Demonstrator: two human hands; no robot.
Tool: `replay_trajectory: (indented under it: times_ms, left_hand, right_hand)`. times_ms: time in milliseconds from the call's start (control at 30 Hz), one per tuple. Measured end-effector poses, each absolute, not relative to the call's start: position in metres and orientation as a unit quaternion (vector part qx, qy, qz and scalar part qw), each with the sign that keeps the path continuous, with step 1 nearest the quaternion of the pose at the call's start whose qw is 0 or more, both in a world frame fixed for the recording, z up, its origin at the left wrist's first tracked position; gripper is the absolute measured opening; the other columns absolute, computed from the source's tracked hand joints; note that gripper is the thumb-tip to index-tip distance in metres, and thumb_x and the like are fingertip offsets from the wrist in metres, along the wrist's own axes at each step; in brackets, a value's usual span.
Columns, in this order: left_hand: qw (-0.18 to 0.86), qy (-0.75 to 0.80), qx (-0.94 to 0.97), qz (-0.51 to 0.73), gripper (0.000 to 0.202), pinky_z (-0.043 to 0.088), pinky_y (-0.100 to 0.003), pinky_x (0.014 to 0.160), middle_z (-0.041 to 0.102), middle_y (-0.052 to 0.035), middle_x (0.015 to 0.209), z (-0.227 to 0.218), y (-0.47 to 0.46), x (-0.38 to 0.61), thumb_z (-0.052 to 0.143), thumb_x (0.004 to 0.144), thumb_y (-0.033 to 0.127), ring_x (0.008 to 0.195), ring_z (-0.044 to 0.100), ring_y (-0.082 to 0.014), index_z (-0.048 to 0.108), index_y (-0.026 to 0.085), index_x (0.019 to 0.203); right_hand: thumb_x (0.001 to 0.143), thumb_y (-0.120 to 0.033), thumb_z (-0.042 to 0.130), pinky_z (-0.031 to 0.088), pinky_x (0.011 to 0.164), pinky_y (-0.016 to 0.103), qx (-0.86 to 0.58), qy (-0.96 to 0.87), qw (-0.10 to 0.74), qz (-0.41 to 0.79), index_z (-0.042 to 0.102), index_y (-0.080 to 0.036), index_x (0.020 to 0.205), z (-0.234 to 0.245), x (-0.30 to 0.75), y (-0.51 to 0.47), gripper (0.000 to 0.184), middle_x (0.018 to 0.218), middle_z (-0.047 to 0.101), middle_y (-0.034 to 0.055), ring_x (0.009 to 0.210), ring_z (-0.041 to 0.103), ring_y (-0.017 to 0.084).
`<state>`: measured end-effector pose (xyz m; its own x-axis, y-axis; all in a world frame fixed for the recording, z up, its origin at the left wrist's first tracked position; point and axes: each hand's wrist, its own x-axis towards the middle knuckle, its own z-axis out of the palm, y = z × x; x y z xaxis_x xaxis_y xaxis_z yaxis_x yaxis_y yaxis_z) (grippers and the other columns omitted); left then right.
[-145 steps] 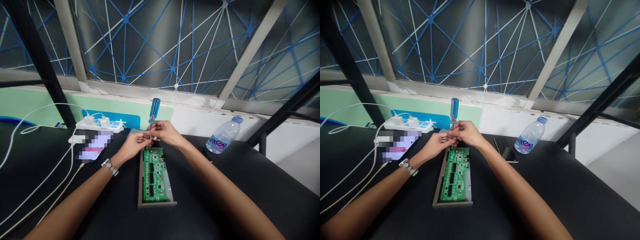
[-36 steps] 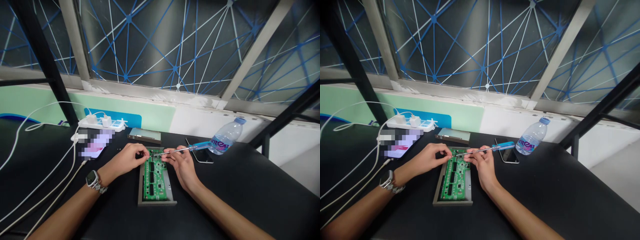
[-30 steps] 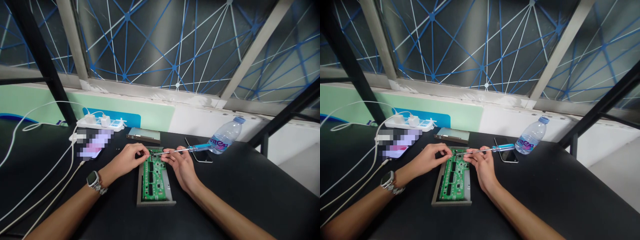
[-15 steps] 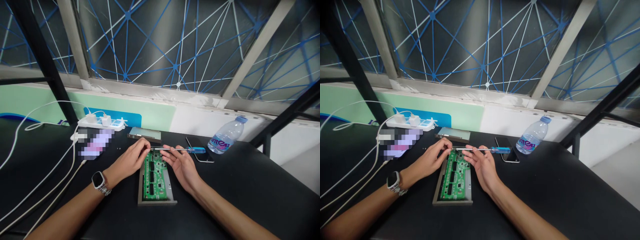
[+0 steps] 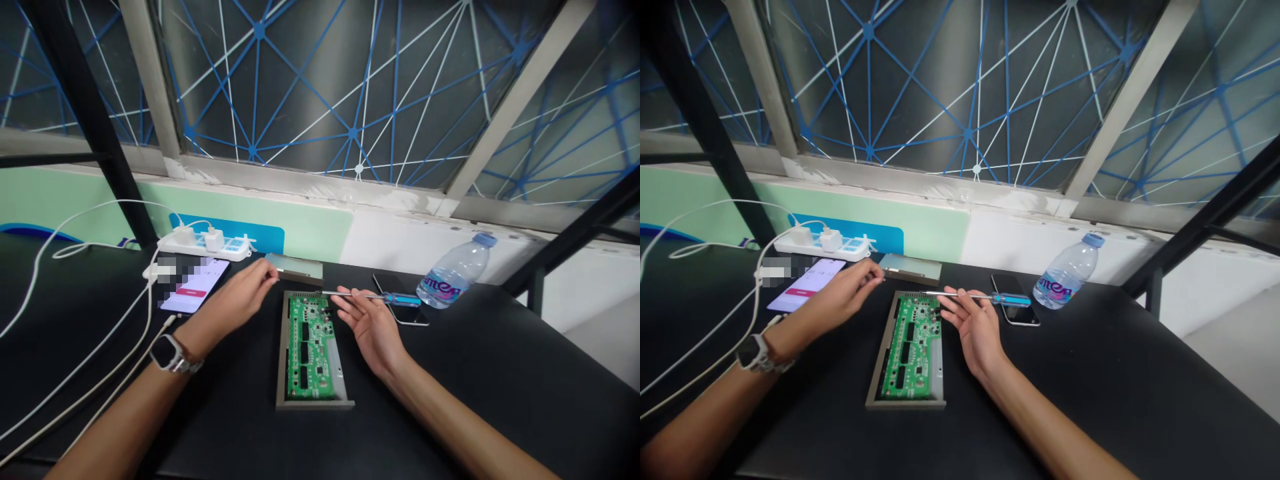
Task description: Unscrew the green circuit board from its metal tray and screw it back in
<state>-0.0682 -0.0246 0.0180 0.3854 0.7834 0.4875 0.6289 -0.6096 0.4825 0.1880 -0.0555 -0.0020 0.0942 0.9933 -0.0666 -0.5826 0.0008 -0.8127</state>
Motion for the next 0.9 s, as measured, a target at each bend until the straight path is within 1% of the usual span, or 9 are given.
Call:
replay_trajectory:
  times_ms: [100,233,400,500,600,700,800,900]
  left_hand:
    - [0.081,0.492,0.819,0.285,0.015,0.042,-0.031,0.072,0.061,-0.0048,0.086,0.016,-0.009,-0.099,0.043,0.093,0.027,0.079,0.058,-0.0200,0.055,0.019,0.089]
    - [0.100,0.565,0.792,0.211,0.013,0.042,-0.028,0.065,0.064,-0.0028,0.075,0.009,0.001,-0.127,0.049,0.083,0.026,0.068,0.058,-0.0190,0.061,0.020,0.081]
    - [0.127,0.577,0.784,0.190,0.012,0.041,-0.027,0.061,0.065,-0.0021,0.067,0.001,0.002,-0.131,0.053,0.072,0.024,0.063,0.059,-0.0183,0.065,0.020,0.071]
    - [0.142,0.580,0.781,0.182,0.012,0.041,-0.026,0.061,0.066,-0.0022,0.066,-0.001,0.002,-0.130,0.053,0.069,0.022,0.063,0.060,-0.0183,0.065,0.020,0.069]
    - [0.160,0.580,0.781,0.166,0.014,0.043,-0.027,0.062,0.066,-0.0027,0.067,-0.002,0.003,-0.129,0.052,0.069,0.021,0.065,0.061,-0.0187,0.065,0.019,0.070]
    - [0.157,0.576,0.787,0.156,0.015,0.045,-0.028,0.065,0.067,-0.0034,0.071,-0.001,0.004,-0.130,0.052,0.071,0.024,0.069,0.063,-0.0197,0.066,0.019,0.075]
    - [0.133,0.579,0.785,0.175,0.020,0.048,-0.029,0.070,0.069,-0.0056,0.082,0.000,0.005,-0.129,0.055,0.073,0.029,0.077,0.064,-0.0212,0.068,0.019,0.084]
    - [0.151,0.584,0.775,0.185,0.026,0.050,-0.030,0.075,0.070,-0.0073,0.090,-0.001,0.004,-0.128,0.058,0.072,0.032,0.084,0.066,-0.0226,0.070,0.019,0.091]
  right_hand:
    - [0.071,-0.020,0.080,0.058,0.064,0.028,-0.365,-0.306,0.636,0.607,0.051,-0.021,0.086,-0.003,0.187,-0.057,0.033,0.096,0.077,0.0087,0.086,0.075,0.025]
    - [0.073,-0.022,0.080,0.058,0.060,0.027,-0.374,-0.324,0.618,0.610,0.049,-0.021,0.088,-0.005,0.182,-0.060,0.034,0.092,0.077,0.0107,0.082,0.075,0.024]
    - [0.076,-0.023,0.078,0.057,0.058,0.026,-0.377,-0.344,0.612,0.605,0.047,-0.021,0.090,-0.006,0.181,-0.060,0.034,0.091,0.076,0.0116,0.082,0.075,0.025]
    - [0.077,-0.024,0.077,0.057,0.057,0.026,-0.378,-0.354,0.607,0.603,0.046,-0.021,0.091,-0.006,0.182,-0.060,0.034,0.090,0.076,0.0117,0.081,0.075,0.025]
    - [0.078,-0.023,0.076,0.056,0.056,0.025,-0.379,-0.359,0.602,0.605,0.045,-0.021,0.090,-0.006,0.181,-0.061,0.034,0.089,0.076,0.0112,0.079,0.075,0.024]
    - [0.078,-0.023,0.076,0.056,0.055,0.025,-0.380,-0.362,0.598,0.605,0.045,-0.020,0.089,-0.006,0.180,-0.061,0.034,0.088,0.076,0.0112,0.078,0.075,0.023]
    - [0.078,-0.023,0.076,0.056,0.055,0.024,-0.379,-0.366,0.599,0.603,0.045,-0.020,0.089,-0.006,0.180,-0.060,0.034,0.088,0.076,0.0108,0.077,0.075,0.023]
    - [0.078,-0.024,0.076,0.056,0.055,0.024,-0.377,-0.372,0.596,0.603,0.045,-0.020,0.090,-0.007,0.180,-0.060,0.033,0.088,0.076,0.0108,0.077,0.075,0.023]
